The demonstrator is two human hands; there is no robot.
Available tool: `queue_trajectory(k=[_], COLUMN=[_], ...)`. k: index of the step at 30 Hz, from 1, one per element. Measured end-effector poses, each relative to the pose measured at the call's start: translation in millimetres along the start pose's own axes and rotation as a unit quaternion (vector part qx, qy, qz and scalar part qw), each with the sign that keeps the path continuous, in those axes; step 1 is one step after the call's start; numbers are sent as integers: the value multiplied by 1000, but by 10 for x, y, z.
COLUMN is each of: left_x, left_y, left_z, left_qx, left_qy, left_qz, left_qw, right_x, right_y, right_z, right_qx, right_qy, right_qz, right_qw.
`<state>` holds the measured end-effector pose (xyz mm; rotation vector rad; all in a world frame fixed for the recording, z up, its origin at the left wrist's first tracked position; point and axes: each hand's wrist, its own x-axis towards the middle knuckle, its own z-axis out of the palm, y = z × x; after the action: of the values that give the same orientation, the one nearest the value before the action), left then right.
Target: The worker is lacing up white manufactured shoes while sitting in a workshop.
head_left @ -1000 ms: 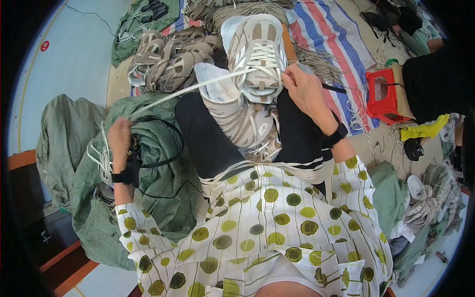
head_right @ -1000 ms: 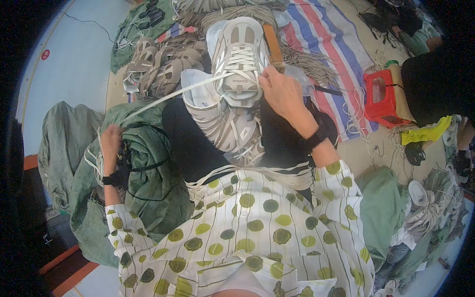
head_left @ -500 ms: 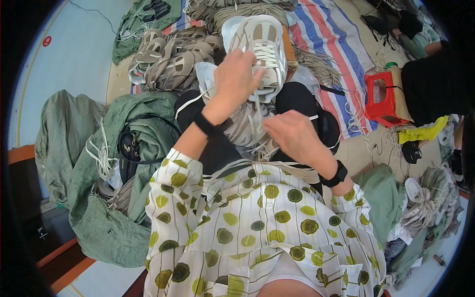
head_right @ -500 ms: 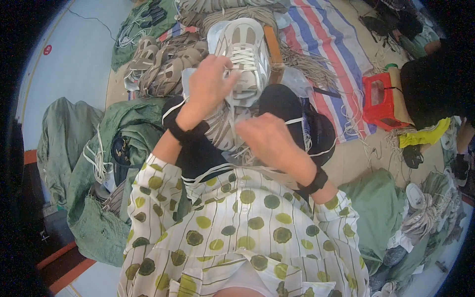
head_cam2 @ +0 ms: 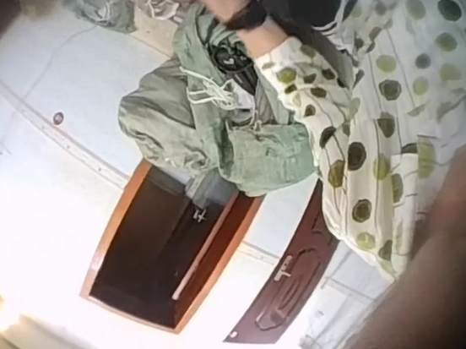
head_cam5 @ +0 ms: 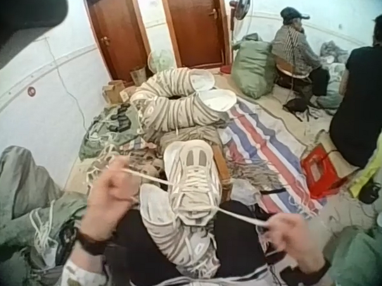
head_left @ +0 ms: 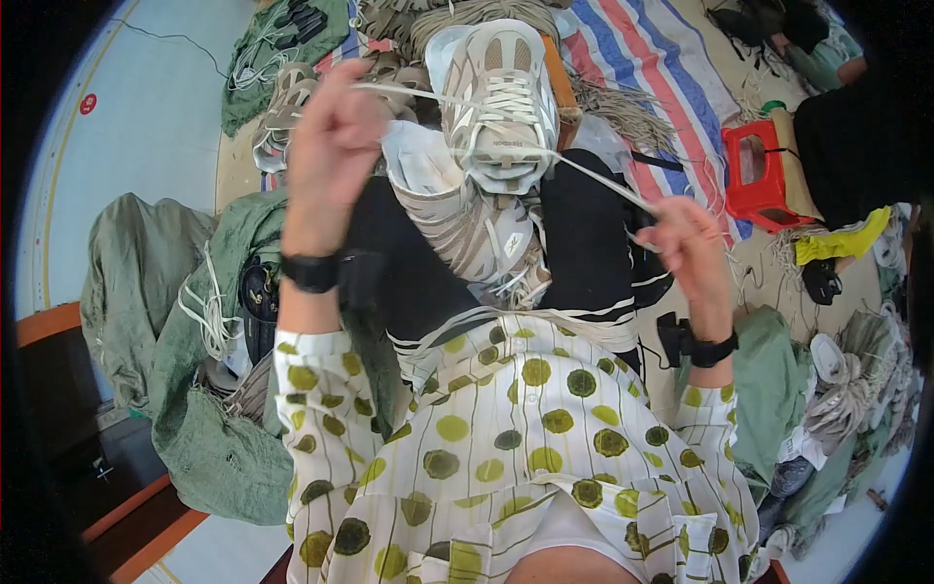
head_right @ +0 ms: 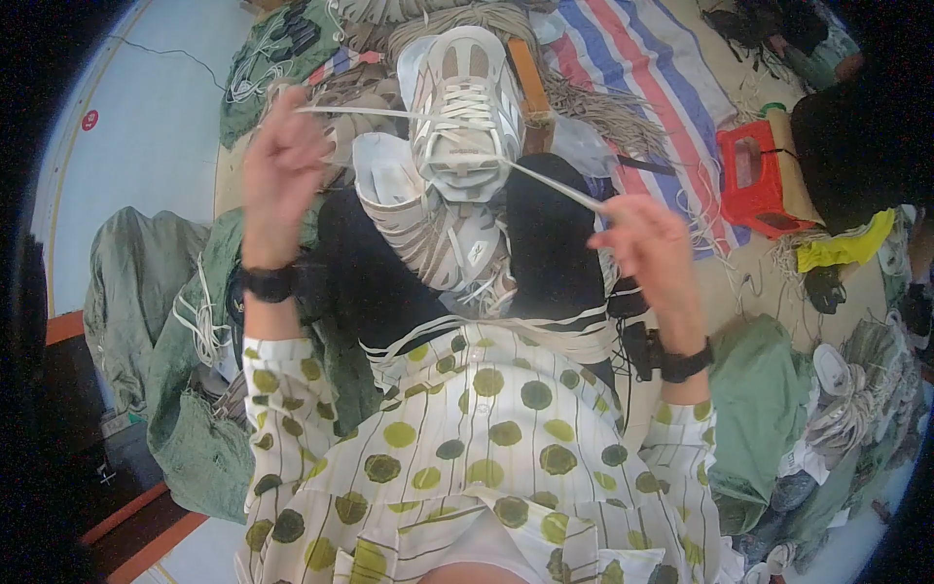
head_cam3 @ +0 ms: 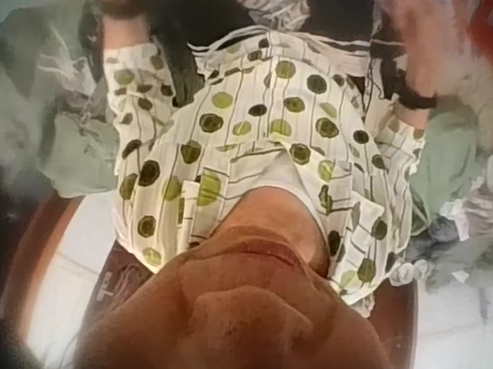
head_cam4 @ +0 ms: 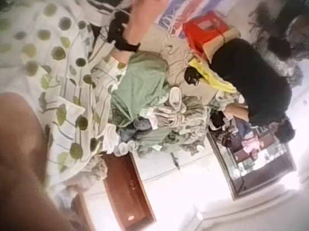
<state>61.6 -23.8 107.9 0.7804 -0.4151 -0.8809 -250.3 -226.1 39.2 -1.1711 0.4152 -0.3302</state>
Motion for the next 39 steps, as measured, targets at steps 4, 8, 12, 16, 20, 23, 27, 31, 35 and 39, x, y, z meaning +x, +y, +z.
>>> queue_trajectory(k=[4, 8, 12, 16, 20, 23, 27, 31, 35, 39], left_x=[-384, -759, -874, -956, -558, -328, -174, -132, -20, 76], left_y=[718, 1014, 1278, 1777, 1715, 1510, 759, -118, -585, -799], left_z=[-736, -1318, -1753, -1935, -1546, -1397, -1139, -576, -384, -315], left_qx=[-187, -159, -146, -15, 85, 185, 356, 526, 524, 501], left_qy=[-25, 91, 158, 126, 352, 309, 219, 115, 64, 138], left_qz=[43, 71, 91, 129, 193, 182, 60, 29, -31, 6], left_qw=[981, 981, 972, 984, 912, 915, 906, 842, 849, 855], right_x=[-72, 19, 125, 447, 721, 932, 1209, 1058, 1067, 1158], right_y=[-69, -178, -147, -404, -648, -593, -75, 83, 189, 236], right_z=[-511, -916, -1834, -2234, -2672, -2722, -1827, -408, 210, 347], right_qx=[355, 375, 377, 314, 330, 266, -34, -236, -358, -406], right_qy=[-22, 61, 55, 24, 246, 324, 193, 90, 12, 41], right_qz=[-79, -184, -67, 47, -30, -148, -137, -48, -80, -103], right_qw=[931, 906, 922, 948, 911, 896, 971, 967, 930, 907])
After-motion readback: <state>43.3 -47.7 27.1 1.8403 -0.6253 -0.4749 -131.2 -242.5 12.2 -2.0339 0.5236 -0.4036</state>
